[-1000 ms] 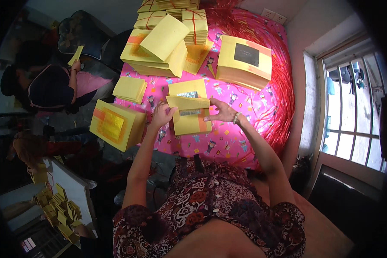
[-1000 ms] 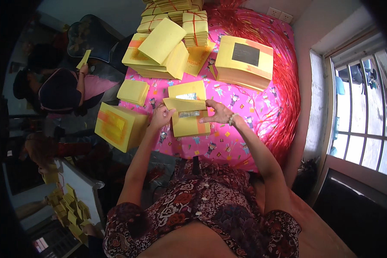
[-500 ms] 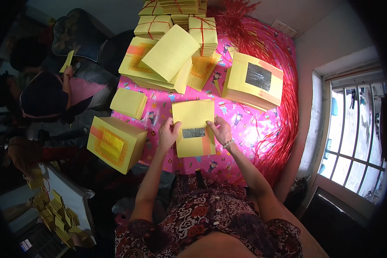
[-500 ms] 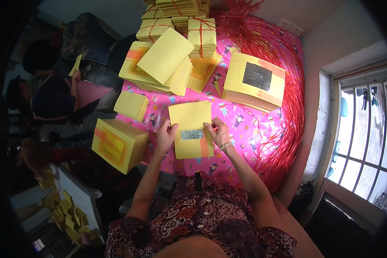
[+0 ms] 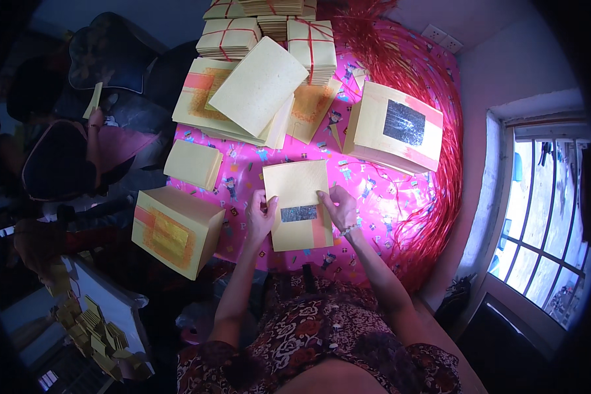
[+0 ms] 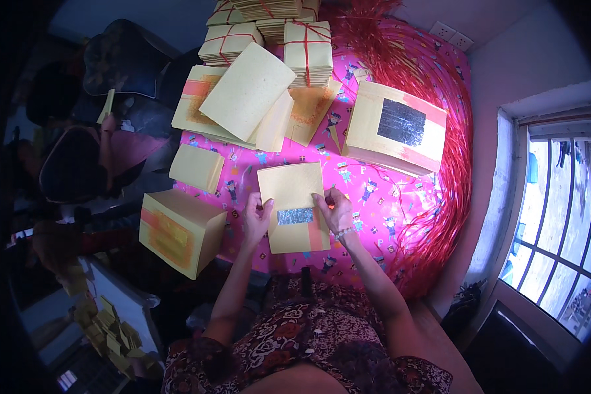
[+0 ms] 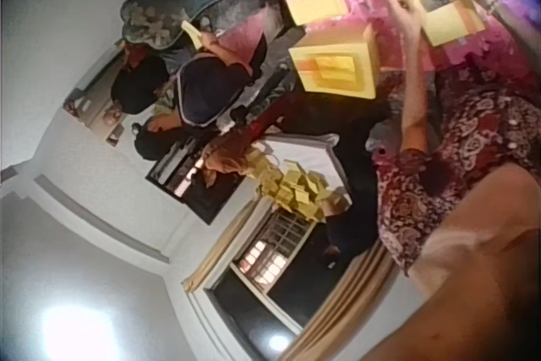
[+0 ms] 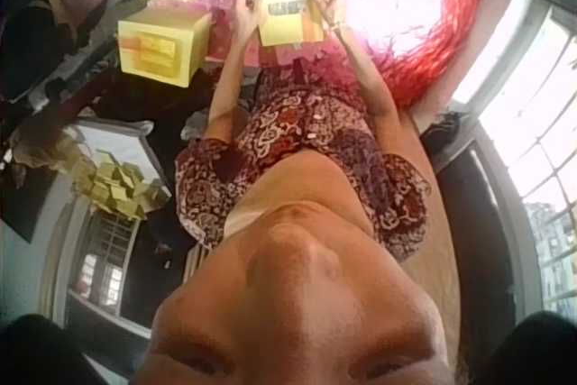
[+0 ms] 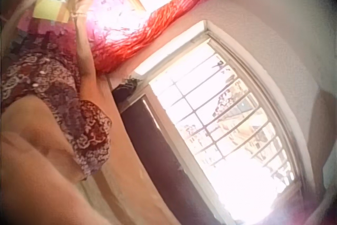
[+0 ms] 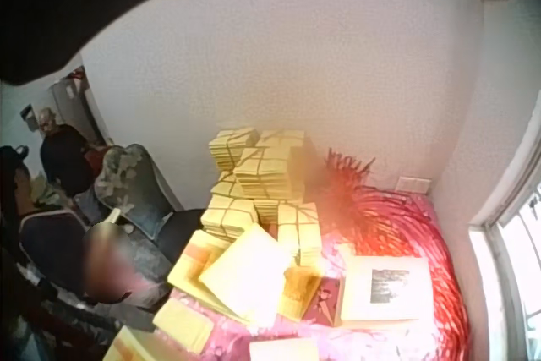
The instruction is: Organizing and bundling stacks of yellow ritual paper sheets with rubber bands.
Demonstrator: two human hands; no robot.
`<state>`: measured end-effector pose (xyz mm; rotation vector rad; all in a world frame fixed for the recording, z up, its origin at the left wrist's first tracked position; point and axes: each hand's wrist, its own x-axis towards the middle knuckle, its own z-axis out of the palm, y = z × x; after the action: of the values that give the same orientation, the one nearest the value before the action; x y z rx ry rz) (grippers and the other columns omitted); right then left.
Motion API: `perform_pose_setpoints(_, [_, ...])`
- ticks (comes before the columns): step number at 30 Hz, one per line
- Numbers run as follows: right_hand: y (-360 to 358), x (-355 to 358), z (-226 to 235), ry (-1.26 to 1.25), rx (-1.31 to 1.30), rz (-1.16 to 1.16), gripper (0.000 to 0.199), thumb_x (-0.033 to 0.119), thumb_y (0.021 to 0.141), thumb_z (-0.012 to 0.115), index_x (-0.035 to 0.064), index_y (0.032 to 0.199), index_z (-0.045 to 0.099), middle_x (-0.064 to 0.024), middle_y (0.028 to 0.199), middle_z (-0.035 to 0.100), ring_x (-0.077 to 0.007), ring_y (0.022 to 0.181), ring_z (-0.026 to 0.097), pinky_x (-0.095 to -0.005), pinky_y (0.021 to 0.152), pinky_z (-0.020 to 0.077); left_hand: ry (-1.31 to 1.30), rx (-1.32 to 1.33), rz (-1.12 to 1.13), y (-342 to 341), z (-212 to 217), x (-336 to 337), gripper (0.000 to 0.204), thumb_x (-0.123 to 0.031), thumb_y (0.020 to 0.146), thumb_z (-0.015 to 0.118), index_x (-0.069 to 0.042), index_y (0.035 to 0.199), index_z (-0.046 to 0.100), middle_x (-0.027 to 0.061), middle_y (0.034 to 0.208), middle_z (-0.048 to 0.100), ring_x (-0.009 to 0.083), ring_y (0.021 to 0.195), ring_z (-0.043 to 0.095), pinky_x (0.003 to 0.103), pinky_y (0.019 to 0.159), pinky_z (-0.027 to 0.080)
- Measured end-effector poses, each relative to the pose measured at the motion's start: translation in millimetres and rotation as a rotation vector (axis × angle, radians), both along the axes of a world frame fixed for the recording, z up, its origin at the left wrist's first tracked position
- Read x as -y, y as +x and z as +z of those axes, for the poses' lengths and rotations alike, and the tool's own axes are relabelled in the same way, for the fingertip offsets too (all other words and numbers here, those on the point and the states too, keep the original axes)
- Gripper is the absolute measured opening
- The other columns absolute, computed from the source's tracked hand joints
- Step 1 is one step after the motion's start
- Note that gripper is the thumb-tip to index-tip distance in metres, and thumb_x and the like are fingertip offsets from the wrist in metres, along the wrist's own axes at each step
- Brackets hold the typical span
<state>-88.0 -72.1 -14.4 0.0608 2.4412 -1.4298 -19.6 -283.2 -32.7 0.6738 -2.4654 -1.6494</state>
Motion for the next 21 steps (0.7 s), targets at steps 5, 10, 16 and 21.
perform_pose_setpoints(5, [-1,1,5,0.024,-0.004,0.009,0.029,0.025,0.081,0.07,-0.0005,0.075,0.058,-0.0089,0.063,0.06,-0.0155,0.056,0.058,-0.0289,0.055,0.0482,0.061,0.055,-0.033,0,3,3,0.023,-0.008,0.085,0.063,-0.002,0.102,0.05,0.0006,0.07,0.05,0.0079,0.066,0.047,0.023,0.061,0.039])
perform_pose_setpoints(10, [2,0,0,0.03,-0.04,0.001,0.029,0.025,0.081,0.07,-0.0004,0.074,0.057,-0.0086,0.061,0.058,-0.0162,0.055,0.057,-0.0301,0.054,0.0472,0.071,0.01,-0.025,1,0,1,0.028,-0.006,0.084,0.064,-0.001,0.106,0.048,-0.0012,0.068,0.045,0.0074,0.063,0.044,0.023,0.059,0.037])
perform_pose_setpoints(16, [1,1,-2,0.024,-0.02,-0.007,0.029,0.025,0.081,0.07,-0.001,0.074,0.058,-0.0093,0.062,0.059,-0.0167,0.055,0.058,-0.0297,0.055,0.0476,0.061,-0.023,0.017,3,-8,-1,0.035,-0.006,0.083,0.065,-0.001,0.111,0.044,-0.0021,0.067,0.042,0.0057,0.061,0.04,0.021,0.056,0.033])
perform_pose_setpoints(21, [-2,3,3,0.052,0.0,0.011,0.028,0.024,0.08,0.07,-0.0006,0.075,0.058,-0.0103,0.063,0.061,-0.0178,0.056,0.059,-0.0307,0.055,0.0484,0.095,0.032,0.017,0,-2,0,0.037,-0.005,0.082,0.065,-0.001,0.111,0.043,-0.003,0.065,0.039,0.0053,0.06,0.038,0.021,0.054,0.032])
